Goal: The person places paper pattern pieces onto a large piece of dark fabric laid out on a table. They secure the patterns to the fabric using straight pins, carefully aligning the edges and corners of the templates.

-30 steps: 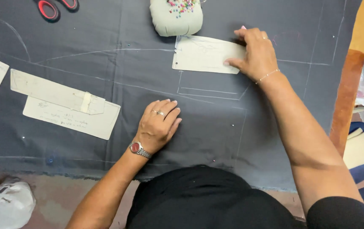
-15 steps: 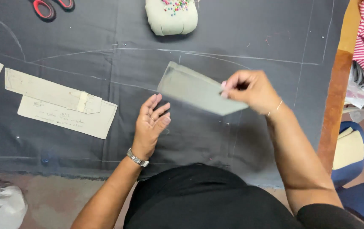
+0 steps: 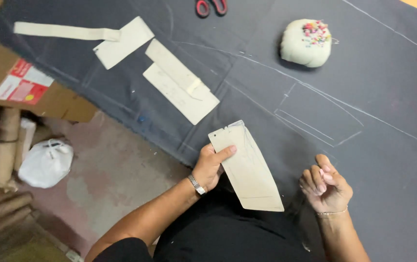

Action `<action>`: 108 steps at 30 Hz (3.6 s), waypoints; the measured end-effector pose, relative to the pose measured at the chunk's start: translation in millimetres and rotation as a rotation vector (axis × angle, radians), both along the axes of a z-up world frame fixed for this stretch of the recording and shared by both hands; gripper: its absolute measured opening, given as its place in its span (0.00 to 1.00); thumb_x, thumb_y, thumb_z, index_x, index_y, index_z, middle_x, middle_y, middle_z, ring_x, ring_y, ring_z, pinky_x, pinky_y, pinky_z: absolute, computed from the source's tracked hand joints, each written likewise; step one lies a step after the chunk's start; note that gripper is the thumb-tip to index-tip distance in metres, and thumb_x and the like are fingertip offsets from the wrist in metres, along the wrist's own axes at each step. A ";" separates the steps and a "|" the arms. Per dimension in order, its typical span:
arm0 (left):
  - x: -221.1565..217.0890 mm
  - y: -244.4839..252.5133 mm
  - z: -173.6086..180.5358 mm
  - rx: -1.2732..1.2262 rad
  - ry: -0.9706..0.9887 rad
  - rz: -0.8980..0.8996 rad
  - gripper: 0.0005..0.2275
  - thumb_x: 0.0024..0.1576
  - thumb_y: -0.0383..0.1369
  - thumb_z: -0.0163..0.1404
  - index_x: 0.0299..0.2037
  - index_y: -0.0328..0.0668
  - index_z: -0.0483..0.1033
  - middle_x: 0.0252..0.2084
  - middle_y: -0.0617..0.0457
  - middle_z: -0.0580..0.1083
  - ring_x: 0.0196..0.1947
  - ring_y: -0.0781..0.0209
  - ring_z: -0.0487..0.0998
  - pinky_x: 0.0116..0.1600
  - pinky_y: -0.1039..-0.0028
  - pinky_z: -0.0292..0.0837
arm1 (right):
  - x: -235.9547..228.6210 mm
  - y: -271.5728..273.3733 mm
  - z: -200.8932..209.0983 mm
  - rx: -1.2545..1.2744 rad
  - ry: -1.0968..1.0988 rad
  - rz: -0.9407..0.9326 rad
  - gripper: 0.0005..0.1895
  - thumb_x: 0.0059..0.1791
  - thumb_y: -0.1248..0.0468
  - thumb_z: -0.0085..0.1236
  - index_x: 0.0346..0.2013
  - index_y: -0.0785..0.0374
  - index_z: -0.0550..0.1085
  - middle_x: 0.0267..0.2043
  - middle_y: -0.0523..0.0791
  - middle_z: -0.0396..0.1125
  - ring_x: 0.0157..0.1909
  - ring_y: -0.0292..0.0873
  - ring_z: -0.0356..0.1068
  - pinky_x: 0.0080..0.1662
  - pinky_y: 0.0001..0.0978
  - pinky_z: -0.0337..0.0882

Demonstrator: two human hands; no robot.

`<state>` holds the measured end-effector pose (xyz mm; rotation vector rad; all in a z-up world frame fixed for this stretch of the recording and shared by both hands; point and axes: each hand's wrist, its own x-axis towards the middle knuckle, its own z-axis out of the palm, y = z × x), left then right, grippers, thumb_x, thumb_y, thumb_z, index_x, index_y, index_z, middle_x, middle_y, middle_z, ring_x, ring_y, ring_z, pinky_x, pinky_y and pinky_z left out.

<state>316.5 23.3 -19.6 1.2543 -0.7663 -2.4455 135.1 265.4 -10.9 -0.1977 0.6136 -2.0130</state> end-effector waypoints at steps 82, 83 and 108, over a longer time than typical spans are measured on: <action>102.4 -640.1 -35.4 -1.730 0.250 -0.667 0.12 0.60 0.26 0.57 0.53 0.34 0.78 0.59 0.39 0.72 0.60 0.43 0.72 0.65 0.57 0.69 | 297.3 -510.5 41.5 1.145 1.141 0.124 0.13 0.53 0.59 0.55 0.50 0.59 0.77 0.31 0.41 0.79 0.32 0.36 0.80 0.39 0.26 0.79; 99.1 -631.9 -36.8 -1.887 0.228 -0.729 0.13 0.60 0.32 0.59 0.53 0.39 0.78 0.59 0.44 0.73 0.58 0.43 0.72 0.60 0.54 0.68 | 300.0 -513.9 41.1 1.136 1.136 0.107 0.13 0.54 0.59 0.55 0.51 0.58 0.77 0.31 0.41 0.78 0.31 0.34 0.78 0.39 0.25 0.78; 121.2 -584.8 -9.3 -1.811 0.055 -0.885 0.09 0.74 0.22 0.68 0.51 0.32 0.78 0.41 0.45 0.77 0.39 0.54 0.77 0.49 0.65 0.72 | 370.2 -389.6 41.0 1.123 0.972 -0.117 0.15 0.55 0.55 0.52 0.54 0.54 0.77 0.43 0.42 0.78 0.33 0.40 0.75 0.40 0.31 0.73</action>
